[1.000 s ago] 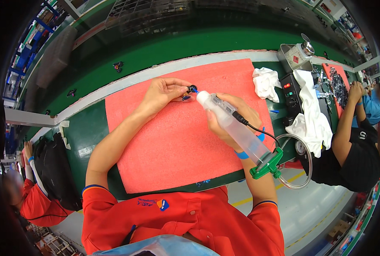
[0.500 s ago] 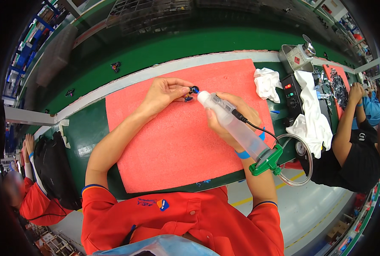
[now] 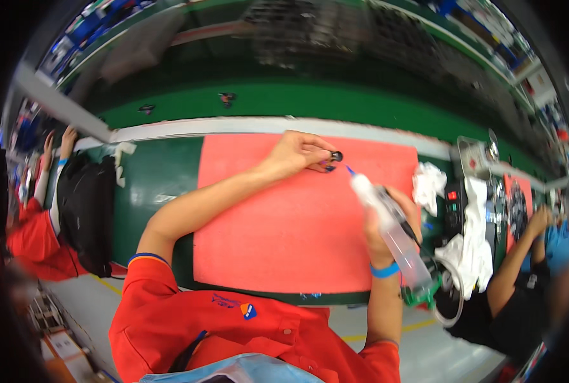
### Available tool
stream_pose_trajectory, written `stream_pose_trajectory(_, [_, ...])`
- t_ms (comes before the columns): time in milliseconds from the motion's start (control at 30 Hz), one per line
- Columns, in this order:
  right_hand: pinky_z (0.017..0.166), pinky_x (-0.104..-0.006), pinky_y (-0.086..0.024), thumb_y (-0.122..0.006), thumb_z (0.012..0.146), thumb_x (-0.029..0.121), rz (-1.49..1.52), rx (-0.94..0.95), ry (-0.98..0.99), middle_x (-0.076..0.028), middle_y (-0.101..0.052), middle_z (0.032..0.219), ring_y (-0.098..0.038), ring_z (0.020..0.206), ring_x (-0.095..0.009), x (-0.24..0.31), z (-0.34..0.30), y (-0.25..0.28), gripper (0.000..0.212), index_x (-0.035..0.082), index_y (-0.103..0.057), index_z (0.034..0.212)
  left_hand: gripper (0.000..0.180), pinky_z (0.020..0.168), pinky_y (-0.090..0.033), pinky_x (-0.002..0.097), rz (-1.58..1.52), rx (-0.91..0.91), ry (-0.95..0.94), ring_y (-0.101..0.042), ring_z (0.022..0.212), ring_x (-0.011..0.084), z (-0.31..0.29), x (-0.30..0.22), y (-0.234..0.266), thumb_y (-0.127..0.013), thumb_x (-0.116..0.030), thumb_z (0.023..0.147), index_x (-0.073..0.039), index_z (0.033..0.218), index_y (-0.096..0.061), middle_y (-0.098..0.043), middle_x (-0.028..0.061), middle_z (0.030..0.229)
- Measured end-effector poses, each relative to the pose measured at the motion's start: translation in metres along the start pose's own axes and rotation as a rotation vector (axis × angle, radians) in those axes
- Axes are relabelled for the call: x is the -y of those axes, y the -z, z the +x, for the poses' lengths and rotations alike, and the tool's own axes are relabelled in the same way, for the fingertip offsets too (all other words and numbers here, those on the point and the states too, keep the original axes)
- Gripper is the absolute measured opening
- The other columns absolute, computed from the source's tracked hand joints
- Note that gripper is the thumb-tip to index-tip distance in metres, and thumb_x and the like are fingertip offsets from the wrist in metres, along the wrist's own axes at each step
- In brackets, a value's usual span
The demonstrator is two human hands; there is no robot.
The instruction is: Applying adhesive to small electronic components on an assembly line using a manual dispenser.
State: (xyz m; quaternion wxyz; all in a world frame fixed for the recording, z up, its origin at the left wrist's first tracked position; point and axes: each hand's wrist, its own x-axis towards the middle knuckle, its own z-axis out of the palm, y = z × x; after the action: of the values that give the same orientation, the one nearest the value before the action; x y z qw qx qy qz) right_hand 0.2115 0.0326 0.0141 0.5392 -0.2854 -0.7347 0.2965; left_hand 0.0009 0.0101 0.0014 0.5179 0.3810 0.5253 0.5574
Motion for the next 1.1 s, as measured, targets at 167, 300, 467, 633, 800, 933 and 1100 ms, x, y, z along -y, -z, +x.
stream_pose_trajectory(167, [0.059, -0.0313, -0.05, -0.054, 0.074, 0.007, 0.239, -0.125, 0.007, -0.02, -0.048, 0.096, -0.056, 0.069, -0.024, 0.002, -0.003, -0.006, 0.041, -0.004, -0.036, 0.109, 0.013, 0.058, -0.047, 0.026, 0.452, -0.359, -0.379, -0.06, 0.066, 0.0143, 0.032, -0.021, 0.022, -0.057, -0.005, 0.072, -0.001, 0.083, -0.061, -0.062, 0.0106, 0.071])
stream_pose_trajectory(300, [0.058, -0.0308, -0.05, -0.054, 0.075, 0.006, 0.227, -0.105, 0.0, -0.02, -0.049, 0.096, -0.055, 0.063, -0.023, 0.007, 0.0, -0.008, 0.038, -0.005, -0.038, 0.107, 0.008, 0.063, -0.046, 0.0311, 0.614, -0.456, -0.458, -0.059, 0.067, 0.0235, 0.072, -0.007, 0.037, -0.06, -0.007, 0.067, -0.003, 0.073, -0.063, -0.06, 0.013, 0.068])
stream_pose_trajectory(467, [0.051, -0.0273, -0.046, -0.05, 0.077, 0.007, 0.159, -0.107, -0.015, -0.02, -0.052, 0.096, -0.054, 0.058, -0.019, 0.01, -0.002, -0.012, 0.034, -0.003, -0.04, 0.107, 0.013, 0.073, -0.043, 0.0337, 0.89, -0.506, -0.557, -0.054, 0.081, 0.0256, 0.072, 0.004, 0.052, -0.06, -0.008, 0.066, -0.003, 0.078, -0.062, -0.059, 0.0137, 0.078])
stream_pose_trajectory(633, [0.052, -0.0281, -0.046, -0.051, 0.076, 0.007, 0.155, -0.099, 0.013, -0.019, -0.052, 0.092, -0.054, 0.057, -0.019, 0.007, -0.002, -0.006, 0.034, -0.003, -0.04, 0.107, 0.026, 0.081, -0.039, 0.0363, 0.964, -0.601, -0.861, -0.048, 0.092, 0.03, 0.032, -0.011, 0.089, -0.057, -0.007, 0.069, -0.002, 0.094, -0.054, -0.052, 0.0144, 0.097])
stream_pose_trajectory(800, [0.053, -0.0281, -0.046, -0.051, 0.076, 0.007, 0.207, -0.046, 0.049, -0.019, -0.052, 0.092, -0.055, 0.058, -0.02, 0.014, -0.003, -0.007, 0.034, -0.003, -0.04, 0.107, 0.033, 0.081, -0.038, 0.0365, 0.802, -1.053, -0.703, -0.049, 0.092, 0.0332, -0.013, -0.022, 0.189, -0.037, -0.024, 0.083, 0.002, 0.098, -0.052, -0.053, 0.0196, 0.097])
stream_pose_trajectory(933, [0.054, -0.0304, -0.05, -0.057, 0.074, 0.012, 0.223, -0.016, -0.009, -0.017, -0.05, 0.09, -0.056, 0.06, -0.022, 0.011, -0.009, -0.012, 0.038, -0.004, -0.041, 0.104, 0.045, 0.08, -0.038, 0.0368, 0.428, -1.235, -0.41, -0.05, 0.094, 0.0336, -0.024, -0.007, 0.252, -0.024, -0.031, 0.086, 0.0, 0.096, -0.055, -0.056, 0.0173, 0.095])
stream_pose_trajectory(1100, [0.054, -0.0302, -0.049, -0.056, 0.074, 0.012, 0.204, -0.021, -0.055, -0.018, -0.05, 0.09, -0.055, 0.06, -0.021, 0.005, -0.008, -0.015, 0.037, -0.003, -0.041, 0.105, 0.034, 0.076, -0.039, 0.0395, 0.803, -1.209, -0.478, -0.051, 0.082, 0.0358, -0.015, 0.001, 0.249, -0.036, -0.025, 0.083, 0.002, 0.085, -0.056, -0.056, 0.0189, 0.084])
